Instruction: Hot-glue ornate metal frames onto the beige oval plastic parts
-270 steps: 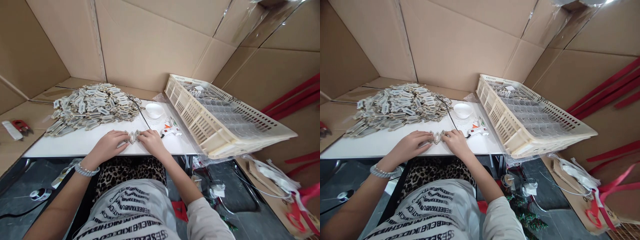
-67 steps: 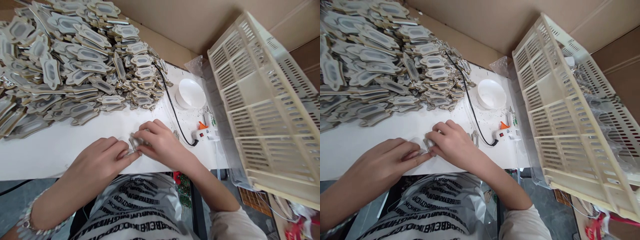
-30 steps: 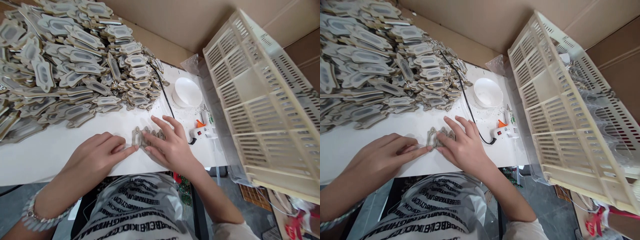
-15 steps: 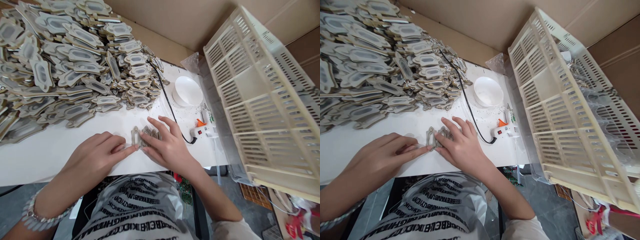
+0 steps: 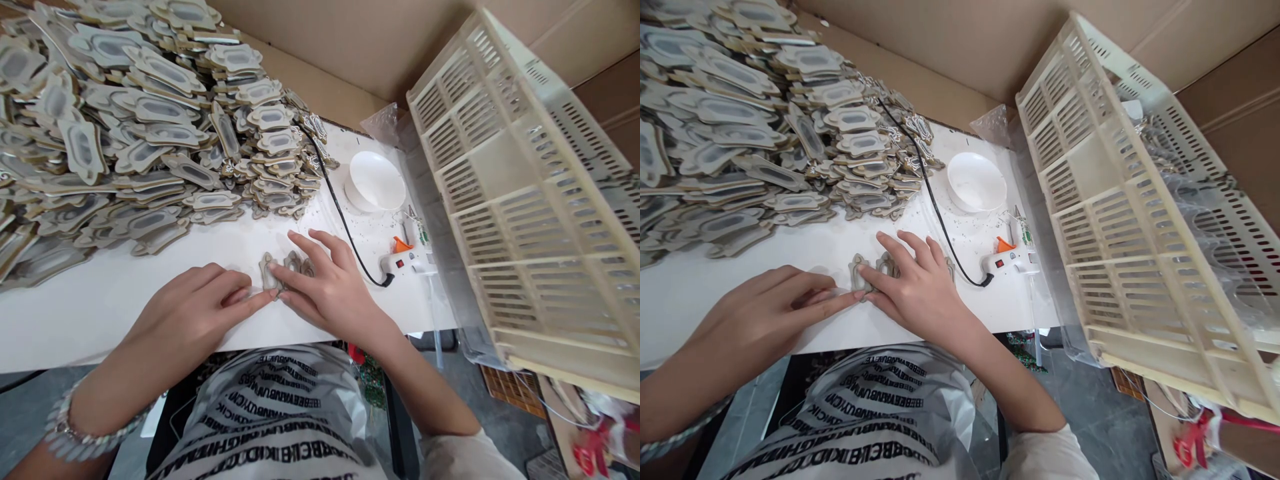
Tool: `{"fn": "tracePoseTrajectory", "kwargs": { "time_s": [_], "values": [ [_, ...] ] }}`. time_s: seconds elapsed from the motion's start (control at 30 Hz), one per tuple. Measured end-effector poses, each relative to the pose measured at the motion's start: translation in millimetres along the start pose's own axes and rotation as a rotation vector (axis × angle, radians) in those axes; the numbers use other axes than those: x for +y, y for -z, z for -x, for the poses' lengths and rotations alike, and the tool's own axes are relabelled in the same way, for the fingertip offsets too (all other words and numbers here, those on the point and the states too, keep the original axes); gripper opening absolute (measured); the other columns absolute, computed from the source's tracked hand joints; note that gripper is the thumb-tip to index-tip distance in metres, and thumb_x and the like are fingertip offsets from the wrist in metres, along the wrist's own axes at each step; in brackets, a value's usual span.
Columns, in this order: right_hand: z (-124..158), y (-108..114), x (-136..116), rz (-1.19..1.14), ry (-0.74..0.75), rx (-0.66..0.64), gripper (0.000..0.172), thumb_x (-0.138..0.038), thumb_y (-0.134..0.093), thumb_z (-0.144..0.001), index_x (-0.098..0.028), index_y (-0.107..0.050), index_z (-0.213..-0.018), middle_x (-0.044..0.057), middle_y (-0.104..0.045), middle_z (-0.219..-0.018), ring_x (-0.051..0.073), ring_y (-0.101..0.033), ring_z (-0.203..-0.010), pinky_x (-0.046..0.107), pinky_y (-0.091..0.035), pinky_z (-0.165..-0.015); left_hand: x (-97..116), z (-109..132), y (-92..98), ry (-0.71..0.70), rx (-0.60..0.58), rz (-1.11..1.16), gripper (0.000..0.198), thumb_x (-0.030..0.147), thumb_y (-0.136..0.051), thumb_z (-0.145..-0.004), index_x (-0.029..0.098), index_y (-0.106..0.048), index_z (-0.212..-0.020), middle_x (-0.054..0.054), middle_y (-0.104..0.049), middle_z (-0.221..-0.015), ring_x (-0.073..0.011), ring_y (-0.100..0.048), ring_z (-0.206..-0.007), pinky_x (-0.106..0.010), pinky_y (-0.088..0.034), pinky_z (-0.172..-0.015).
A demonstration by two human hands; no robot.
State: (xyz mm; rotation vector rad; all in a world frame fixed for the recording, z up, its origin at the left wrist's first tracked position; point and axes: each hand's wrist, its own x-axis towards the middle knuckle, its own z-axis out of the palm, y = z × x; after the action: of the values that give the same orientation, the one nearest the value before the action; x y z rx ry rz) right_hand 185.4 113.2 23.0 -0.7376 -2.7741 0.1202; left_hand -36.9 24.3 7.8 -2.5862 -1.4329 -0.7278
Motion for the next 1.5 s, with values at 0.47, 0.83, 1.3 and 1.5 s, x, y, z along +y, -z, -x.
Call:
{"fn": "tracePoseTrajectory", "kwargs": {
  "time_s": [0.47,0.83,1.3,1.5],
  "values": [
    [0,7,3,-0.062,0.085,-0.065,0.029,-0.037,-0.054,-0.103,-0.033,-0.075,-0.122,0.014,-0.056,-0.148,0.038,-0.044,-0.138,0.065,-0.042,-0.107,1,0,1.4,0.032,-0.011,0.036,0.038,0.006,-0.037,-0.100,0.024,-0.067,-0.112,-0.001,-0.063,-0.085,-0.0164,-0.054,-0.072,-0.028,-0.045,-0.066],
    [5,8,10,-0.054,0.072,-0.027,0.030,-0.037,-0.057,-0.101,-0.031,-0.072,-0.127,0.015,-0.058,-0.145,0.039,-0.046,-0.136,0.065,-0.044,-0.105,1,2,2.9,0.105,0.048,0.106,0.042,0.007,-0.039,-0.098,0.029,-0.069,-0.117,-0.001,-0.069,-0.087,-0.0162,-0.059,-0.072,-0.026,-0.049,-0.067],
    [-19,-5,-47,-0.869,-0.258,0.311,0.011,-0.030,-0.066,-0.097,-0.022,-0.066,-0.105,-0.001,-0.075,-0.087,0.011,-0.069,-0.076,0.024,-0.056,-0.068,28,-6,6.4,0.978,0.319,0.795,0.011,0.044,-0.074,-0.085,0.041,-0.076,-0.095,0.008,-0.078,-0.092,-0.0131,-0.075,-0.077,-0.017,-0.063,-0.066],
    [-25,-10,-49,-1.140,-0.397,0.289,0.005,-0.025,-0.069,-0.091,-0.023,-0.068,-0.096,-0.001,-0.072,-0.083,0.012,-0.069,-0.075,0.023,-0.057,-0.069,21,2,2.1,1.086,0.305,0.980,0.017,0.037,-0.083,-0.074,0.042,-0.078,-0.090,0.007,-0.080,-0.087,-0.0165,-0.077,-0.076,-0.018,-0.065,-0.067]
  ]
}}
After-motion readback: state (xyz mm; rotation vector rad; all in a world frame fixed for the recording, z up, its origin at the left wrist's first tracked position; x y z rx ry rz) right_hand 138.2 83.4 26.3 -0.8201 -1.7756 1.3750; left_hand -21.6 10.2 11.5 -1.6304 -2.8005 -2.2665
